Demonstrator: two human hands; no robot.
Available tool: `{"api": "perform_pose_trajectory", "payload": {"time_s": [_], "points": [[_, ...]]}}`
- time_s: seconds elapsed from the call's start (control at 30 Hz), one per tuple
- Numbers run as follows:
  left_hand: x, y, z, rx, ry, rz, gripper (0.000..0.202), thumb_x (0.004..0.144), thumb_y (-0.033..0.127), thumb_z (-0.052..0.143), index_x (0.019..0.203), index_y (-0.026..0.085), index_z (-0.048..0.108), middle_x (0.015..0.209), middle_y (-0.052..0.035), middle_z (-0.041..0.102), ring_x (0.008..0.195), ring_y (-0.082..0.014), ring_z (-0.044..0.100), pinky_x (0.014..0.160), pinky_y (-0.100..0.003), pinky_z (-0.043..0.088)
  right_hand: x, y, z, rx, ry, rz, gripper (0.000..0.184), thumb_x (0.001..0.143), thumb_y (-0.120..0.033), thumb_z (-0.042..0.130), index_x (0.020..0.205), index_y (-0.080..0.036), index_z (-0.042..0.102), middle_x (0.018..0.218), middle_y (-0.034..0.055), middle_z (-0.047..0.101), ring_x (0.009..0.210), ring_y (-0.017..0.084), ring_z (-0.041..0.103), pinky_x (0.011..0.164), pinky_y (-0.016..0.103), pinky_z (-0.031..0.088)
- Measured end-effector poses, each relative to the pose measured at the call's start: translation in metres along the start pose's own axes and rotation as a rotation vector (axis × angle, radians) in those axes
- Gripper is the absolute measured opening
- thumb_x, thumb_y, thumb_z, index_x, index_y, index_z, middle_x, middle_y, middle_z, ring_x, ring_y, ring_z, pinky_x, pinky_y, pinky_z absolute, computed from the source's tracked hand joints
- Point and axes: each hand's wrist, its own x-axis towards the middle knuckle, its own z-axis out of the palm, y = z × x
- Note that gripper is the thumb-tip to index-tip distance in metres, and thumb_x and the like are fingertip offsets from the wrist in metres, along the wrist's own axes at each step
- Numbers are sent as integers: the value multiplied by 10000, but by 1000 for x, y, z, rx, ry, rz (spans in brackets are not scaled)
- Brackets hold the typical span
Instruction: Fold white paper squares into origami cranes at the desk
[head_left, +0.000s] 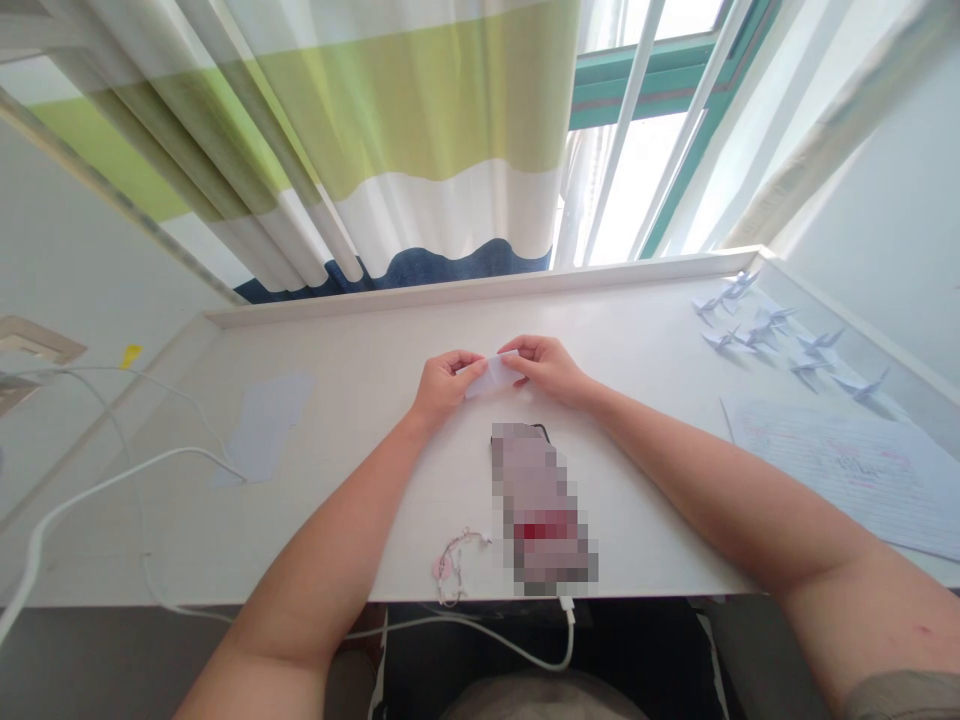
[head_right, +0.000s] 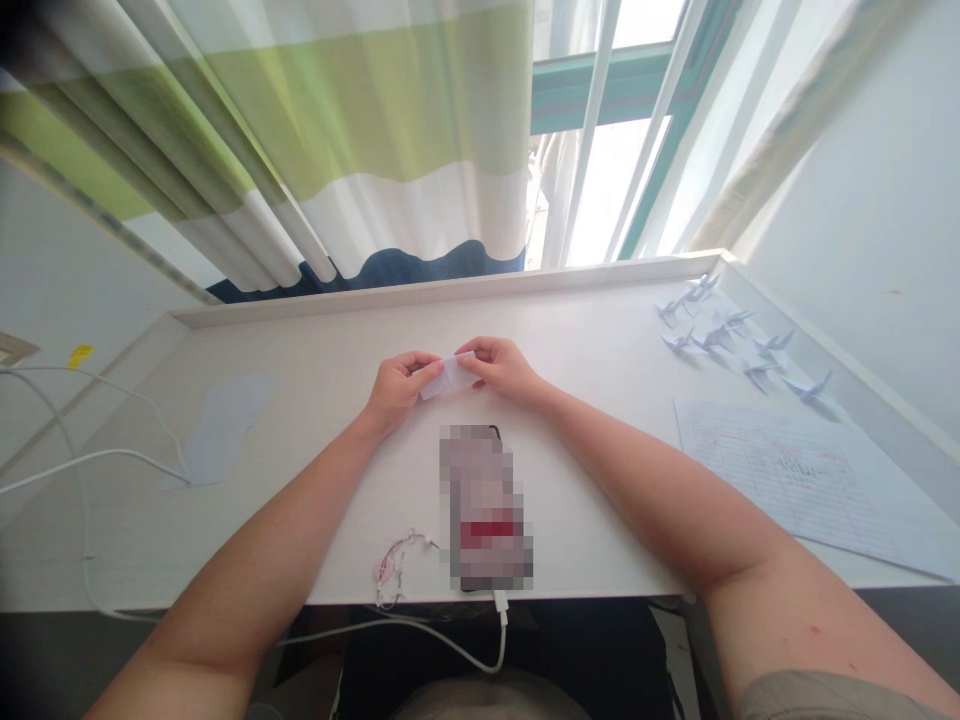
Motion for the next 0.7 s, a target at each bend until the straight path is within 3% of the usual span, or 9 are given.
{"api": "perform_pose_trajectory", "payload": {"time_s": [0.3, 0.47, 0.7], "points": [[1, 1, -1, -38, -38, -24, 333, 677, 451, 896, 798, 164, 779, 716, -35, 708, 615, -134, 573, 540, -249, 415, 0, 1, -1, 22, -5, 24, 333, 807, -478, 830, 949, -183, 771, 732, 20, 714, 683, 158, 646, 601, 271, 573], [0, 5, -3, -16, -87, -18, 367, 701, 498, 895, 797, 163, 779, 725, -38, 715, 630, -137, 576, 577, -261, 424, -2, -1, -1, 30, -20, 26, 357, 786, -477, 859, 971, -188, 761, 764, 24, 738, 714, 165, 666, 636, 285, 583], [-2, 3, -1, -11, -65, 9, 422, 669, 531, 928, 832, 172, 776, 795, -31, 737, 654, -130, 583, 584, -254, 429, 2, 4, -1, 29, -7, -25, 400, 745, -488, 900, 971, -192, 754, 829, 42, 771, 778, 184, 703, 668, 302, 593]]}}
